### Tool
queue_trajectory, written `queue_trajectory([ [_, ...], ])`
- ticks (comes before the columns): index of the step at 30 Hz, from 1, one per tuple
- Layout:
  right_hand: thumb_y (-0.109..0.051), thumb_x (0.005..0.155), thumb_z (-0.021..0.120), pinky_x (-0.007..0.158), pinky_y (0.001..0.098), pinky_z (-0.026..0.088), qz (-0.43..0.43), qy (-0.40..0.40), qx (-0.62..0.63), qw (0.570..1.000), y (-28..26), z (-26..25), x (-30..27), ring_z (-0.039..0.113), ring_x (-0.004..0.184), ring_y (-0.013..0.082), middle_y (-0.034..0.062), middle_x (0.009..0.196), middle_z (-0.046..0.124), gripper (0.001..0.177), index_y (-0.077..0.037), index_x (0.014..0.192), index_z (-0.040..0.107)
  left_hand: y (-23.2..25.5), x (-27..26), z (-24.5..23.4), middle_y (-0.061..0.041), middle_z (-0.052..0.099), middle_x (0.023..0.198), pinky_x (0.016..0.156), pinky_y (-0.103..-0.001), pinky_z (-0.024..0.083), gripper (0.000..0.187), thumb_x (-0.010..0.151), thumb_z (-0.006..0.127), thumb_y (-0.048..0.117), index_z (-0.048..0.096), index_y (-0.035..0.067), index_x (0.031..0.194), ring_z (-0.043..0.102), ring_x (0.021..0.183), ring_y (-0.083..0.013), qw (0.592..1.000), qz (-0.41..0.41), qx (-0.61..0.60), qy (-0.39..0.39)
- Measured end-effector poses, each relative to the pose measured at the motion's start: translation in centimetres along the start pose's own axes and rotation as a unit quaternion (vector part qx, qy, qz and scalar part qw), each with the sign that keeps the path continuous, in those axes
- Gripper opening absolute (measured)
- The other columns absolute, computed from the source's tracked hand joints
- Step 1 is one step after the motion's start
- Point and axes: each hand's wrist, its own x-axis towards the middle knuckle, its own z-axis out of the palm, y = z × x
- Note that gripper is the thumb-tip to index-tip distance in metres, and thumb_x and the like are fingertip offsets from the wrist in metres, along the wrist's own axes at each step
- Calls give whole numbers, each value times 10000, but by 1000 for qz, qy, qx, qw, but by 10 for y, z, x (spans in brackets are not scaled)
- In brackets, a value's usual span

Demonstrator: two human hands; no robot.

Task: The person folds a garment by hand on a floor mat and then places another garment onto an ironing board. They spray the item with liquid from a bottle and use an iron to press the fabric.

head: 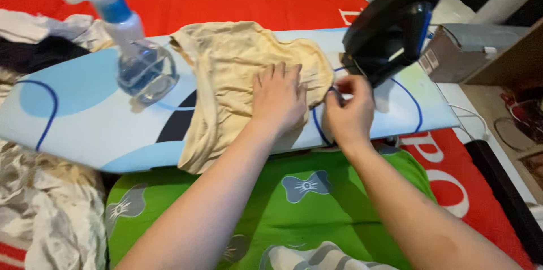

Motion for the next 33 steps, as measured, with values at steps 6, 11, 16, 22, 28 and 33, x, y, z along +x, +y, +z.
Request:
queue_trajectory([
  [6, -27, 775, 818, 834, 342, 529, 55, 208, 101, 971, 23, -23, 20, 574, 921, 229, 152, 1113, 530, 591, -21, 1229, 439, 37, 15, 24, -214, 431, 1498, 1137, -712, 77, 574, 938, 520, 470, 503, 218, 1454, 309, 1438, -398, 996, 31, 54, -63],
  [11, -9, 916, 806, 1007, 346, 491, -79, 161, 147, 973, 47, -21, 55, 604, 1120, 201, 104, 1190, 611, 474, -23, 1283, 506, 51, 25, 25, -184, 351, 1578, 1173, -697, 57, 634, 972, 442, 545, 412, 231, 1522, 249, 1502, -362, 981, 1, 78, -175],
  [16, -50, 1048, 756, 978, 330, 530, -110, 141, 103, 978, 30, -33, 63, 645, 1057, 193, 72, 1119, 626, 313, -21, 1248, 517, 38, 25, 17, -198, 337, 1566, 1144, -708, 46, 791, 948, 423, 560, 219, 194, 1619, 251, 1482, -366, 989, -30, 48, -134],
  [22, -37, 1093, 716, 1025, 347, 508, -260, 53, 93, 960, -8, -43, 76, 619, 1120, 219, 121, 1126, 609, 308, 20, 1302, 497, -21, 10, -14, -200, 339, 1595, 1170, -690, 66, 720, 960, 450, 385, 259, 54, 1570, 254, 1505, -357, 975, -138, 146, -96],
  [28, -371, 1015, 833, 809, 347, 550, -233, 35, -72, 969, -67, -53, 103, 720, 889, 208, 145, 973, 744, 401, -4, 1103, 698, -69, -8, -22, -172, 372, 1587, 1161, -701, 84, 627, 948, 486, 286, 350, 15, 1497, 290, 1485, -344, 975, -176, 132, -19],
  [33, -606, 737, 878, 765, 456, 545, -190, -195, -306, 913, -108, -12, 102, 707, 884, 348, 171, 970, 738, 652, -105, 1140, 764, -73, -26, -25, -176, 352, 1615, 1212, -678, 82, 702, 986, 489, 292, 311, -17, 1590, 279, 1518, -313, 986, -132, 70, 75],
])
